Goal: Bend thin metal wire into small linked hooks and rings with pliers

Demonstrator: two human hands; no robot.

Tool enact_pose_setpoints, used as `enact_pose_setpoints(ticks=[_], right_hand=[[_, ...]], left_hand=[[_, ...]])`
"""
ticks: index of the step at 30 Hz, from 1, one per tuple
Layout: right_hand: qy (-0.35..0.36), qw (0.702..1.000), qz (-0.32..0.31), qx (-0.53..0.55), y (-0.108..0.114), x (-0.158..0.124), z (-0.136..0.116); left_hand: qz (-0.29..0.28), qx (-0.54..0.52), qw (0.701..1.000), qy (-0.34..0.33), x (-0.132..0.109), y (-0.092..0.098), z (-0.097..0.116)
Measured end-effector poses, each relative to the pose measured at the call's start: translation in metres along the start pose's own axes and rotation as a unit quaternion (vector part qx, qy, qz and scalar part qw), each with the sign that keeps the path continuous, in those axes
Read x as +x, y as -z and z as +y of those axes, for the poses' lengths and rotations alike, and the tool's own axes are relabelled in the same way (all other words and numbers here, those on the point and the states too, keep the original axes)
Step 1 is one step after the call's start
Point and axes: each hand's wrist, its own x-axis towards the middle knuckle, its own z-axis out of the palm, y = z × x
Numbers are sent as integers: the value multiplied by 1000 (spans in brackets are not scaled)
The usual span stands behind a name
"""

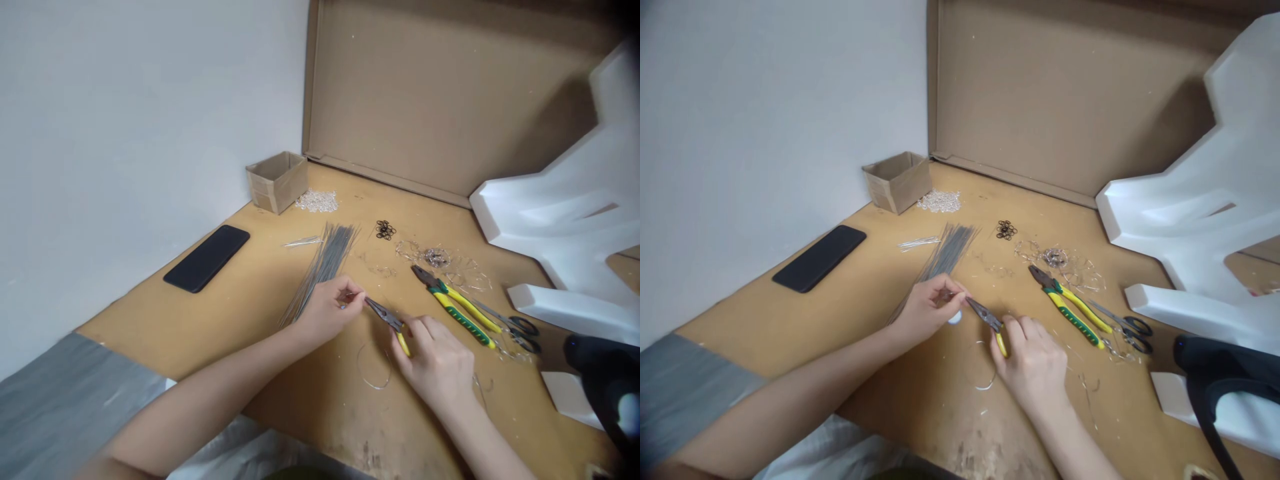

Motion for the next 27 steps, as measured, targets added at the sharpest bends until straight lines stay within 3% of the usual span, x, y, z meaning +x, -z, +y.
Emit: enact_pose_setpoints(ticks=[18,27], right_hand=[[-18,1000,-17,-11,-3,0,-5],[-17,999,-21,-29,-2,0,-7]], left_hand=[[25,60,998,-22,-2,-2,-3],[10,46,999,22,0,-1,-6]])
